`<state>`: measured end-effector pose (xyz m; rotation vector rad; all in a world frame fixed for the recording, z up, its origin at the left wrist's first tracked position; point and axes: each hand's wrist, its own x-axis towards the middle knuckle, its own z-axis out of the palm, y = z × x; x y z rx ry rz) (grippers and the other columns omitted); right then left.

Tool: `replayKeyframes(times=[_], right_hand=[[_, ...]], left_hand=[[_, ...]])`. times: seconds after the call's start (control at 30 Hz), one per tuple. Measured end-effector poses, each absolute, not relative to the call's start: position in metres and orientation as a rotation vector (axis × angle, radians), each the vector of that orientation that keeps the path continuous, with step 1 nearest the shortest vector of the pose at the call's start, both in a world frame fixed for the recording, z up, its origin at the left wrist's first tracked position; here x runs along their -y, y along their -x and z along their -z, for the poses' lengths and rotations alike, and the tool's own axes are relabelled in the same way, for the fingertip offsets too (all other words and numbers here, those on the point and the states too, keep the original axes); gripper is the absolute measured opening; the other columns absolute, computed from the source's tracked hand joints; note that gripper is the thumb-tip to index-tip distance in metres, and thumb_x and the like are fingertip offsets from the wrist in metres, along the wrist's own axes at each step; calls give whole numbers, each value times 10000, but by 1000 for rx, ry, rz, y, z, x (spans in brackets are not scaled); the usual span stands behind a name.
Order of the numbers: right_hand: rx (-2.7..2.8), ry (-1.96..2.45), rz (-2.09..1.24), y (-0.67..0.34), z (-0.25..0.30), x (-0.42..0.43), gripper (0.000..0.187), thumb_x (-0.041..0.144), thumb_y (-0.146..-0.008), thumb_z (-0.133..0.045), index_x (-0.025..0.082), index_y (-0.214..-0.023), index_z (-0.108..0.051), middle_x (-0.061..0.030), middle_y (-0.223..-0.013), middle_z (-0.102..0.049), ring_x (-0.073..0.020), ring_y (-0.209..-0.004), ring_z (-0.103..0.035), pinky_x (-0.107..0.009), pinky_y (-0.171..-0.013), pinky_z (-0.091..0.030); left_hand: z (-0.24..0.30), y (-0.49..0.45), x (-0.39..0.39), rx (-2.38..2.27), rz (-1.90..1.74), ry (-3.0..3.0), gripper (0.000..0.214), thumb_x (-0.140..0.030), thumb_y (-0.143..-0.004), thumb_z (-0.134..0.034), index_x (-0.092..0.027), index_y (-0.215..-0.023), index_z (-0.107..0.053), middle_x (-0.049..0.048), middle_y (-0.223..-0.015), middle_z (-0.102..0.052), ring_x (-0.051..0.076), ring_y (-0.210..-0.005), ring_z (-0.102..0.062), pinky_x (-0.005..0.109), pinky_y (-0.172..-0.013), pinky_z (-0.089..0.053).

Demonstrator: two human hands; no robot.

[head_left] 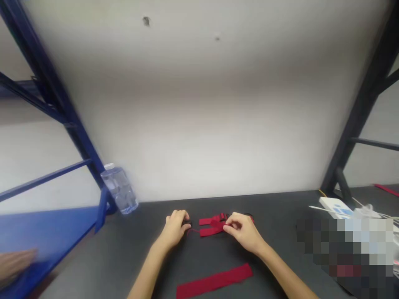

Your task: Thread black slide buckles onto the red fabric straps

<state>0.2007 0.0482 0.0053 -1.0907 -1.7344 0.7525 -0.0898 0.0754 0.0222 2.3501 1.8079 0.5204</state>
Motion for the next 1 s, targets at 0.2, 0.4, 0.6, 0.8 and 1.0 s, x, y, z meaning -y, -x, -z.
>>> replayKeyframes(times=[0.2, 0.4, 0.6, 0.8, 1.0], right_hand=[[1754, 1042, -805, -200, -8, -47, 135, 285, -776, -674, 185, -687, -659, -17, -751, -586, -134, -588, -485, -265, -570, -365], [1668, 962, -1024, -200, -1, -51, 118, 293, -835, -596, 185, -817, -641, -25, -726, -654, -184, -660, -598, -284, -634, -434], [1645, 964, -1012, -201, -2, -52, 174, 327, -861, -563, 182, -786, -624, -9, -681, -622, -163, -627, -567, -258, -602, -414], [1691, 947, -1042, -201, -4, -49, 163, 292, -873, -552, 177, -774, -611, 9, -661, -585, -128, -580, -497, -231, -559, -368], [1694, 917, -1075, -203, -5, -48, 143, 279, -872, -558, 178, -779, -598, 20, -655, -555, -111, -554, -443, -218, -526, -336]], left_hand=[[-34, 64, -77, -1520, -982, -2051, 85, -257, -800, -638, -183, -774, -669, 40, -758, -667, 200, -743, -605, 303, -720, -443], [-36, 22, -72, -1016, -1279, -1401, 306, -290, -734, -760, -136, -994, -715, 79, -874, -729, 188, -780, -660, 287, -740, -500], [-19, 7, -58, -868, -1207, -1054, 284, -267, -648, -845, -114, -859, -734, 65, -782, -727, 140, -647, -645, 265, -681, -507], [-24, 2, -49, -838, -1117, -1089, 240, -238, -682, -823, -91, -851, -735, 75, -735, -714, 137, -631, -632, 232, -625, -479], [-25, 4, -48, -783, -1092, -1079, 225, -222, -702, -806, -90, -867, -727, 68, -717, -700, 123, -615, -623, 221, -618, -469]])
